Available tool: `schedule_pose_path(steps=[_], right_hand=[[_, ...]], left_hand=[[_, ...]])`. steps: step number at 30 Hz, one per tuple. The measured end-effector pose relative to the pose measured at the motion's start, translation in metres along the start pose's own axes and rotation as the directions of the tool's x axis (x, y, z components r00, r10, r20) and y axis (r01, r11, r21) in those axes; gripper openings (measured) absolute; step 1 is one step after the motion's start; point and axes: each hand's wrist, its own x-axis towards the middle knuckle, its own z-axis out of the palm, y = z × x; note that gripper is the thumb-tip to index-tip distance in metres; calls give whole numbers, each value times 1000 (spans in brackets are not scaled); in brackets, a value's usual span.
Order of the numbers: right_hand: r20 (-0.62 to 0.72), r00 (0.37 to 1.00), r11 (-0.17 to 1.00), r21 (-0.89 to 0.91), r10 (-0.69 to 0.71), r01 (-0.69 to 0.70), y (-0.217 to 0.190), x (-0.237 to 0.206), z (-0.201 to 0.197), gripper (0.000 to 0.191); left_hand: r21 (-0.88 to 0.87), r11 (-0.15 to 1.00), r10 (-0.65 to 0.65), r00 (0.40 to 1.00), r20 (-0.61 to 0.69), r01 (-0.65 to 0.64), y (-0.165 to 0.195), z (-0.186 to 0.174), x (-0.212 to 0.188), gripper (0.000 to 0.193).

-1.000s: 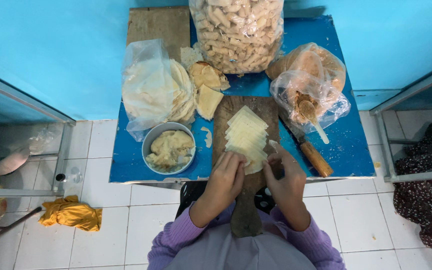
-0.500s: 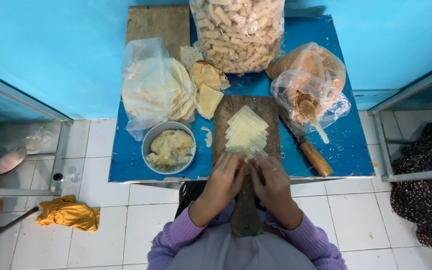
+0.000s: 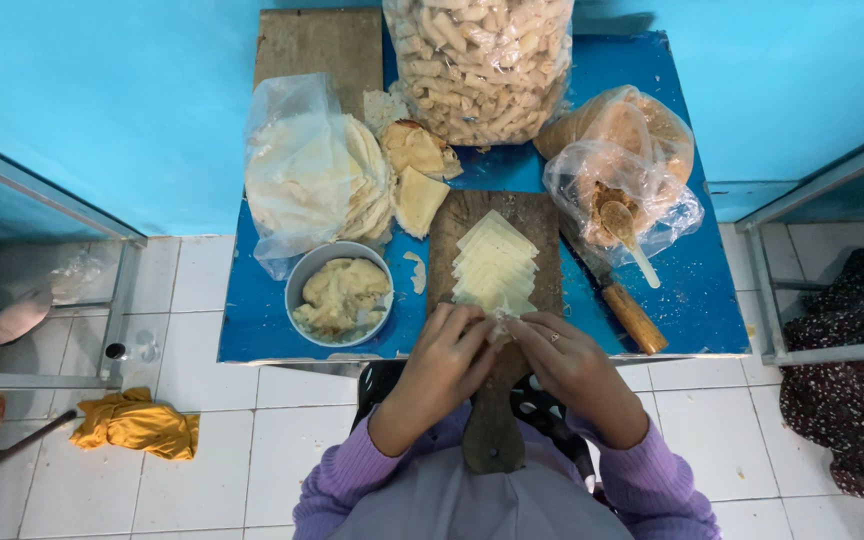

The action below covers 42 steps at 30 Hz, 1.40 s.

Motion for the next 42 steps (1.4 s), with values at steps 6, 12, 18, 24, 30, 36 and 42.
schedule_pose_path(steps=[6,12,18,24,30,36,42], right_hand=[[-15,995,989,110,96,-94,8,3,2,35],[-23,999,993,107,-49,51,10,9,-4,45],[-34,995,984,158,92,-85,18,11,9,35],[-14,979,964,181,202,-196,18,18,15,36],[-20,1000,998,56,12,-11,12,23,1,39],[54,998,995,97,25,-30,22,23,0,38],[118,980,964,193,160,-181,30,32,1,48]], left_hand=[[79,996,32,999,31,-35,-1,2,0,32],[83,995,54,998,12,-55,-6,9,-1,24],[30,999,13,999,-29,-13,-11,14,1,19],[-4,997,-81,995,-58,81,-12,19,5,15],[9,1000,-4,1000,-26,4,-12,11,5,21],[6,1000,6,1000,17,-6,-12,5,6,21],[-63,997,-40,999,23,41,-15,4,11,18]])
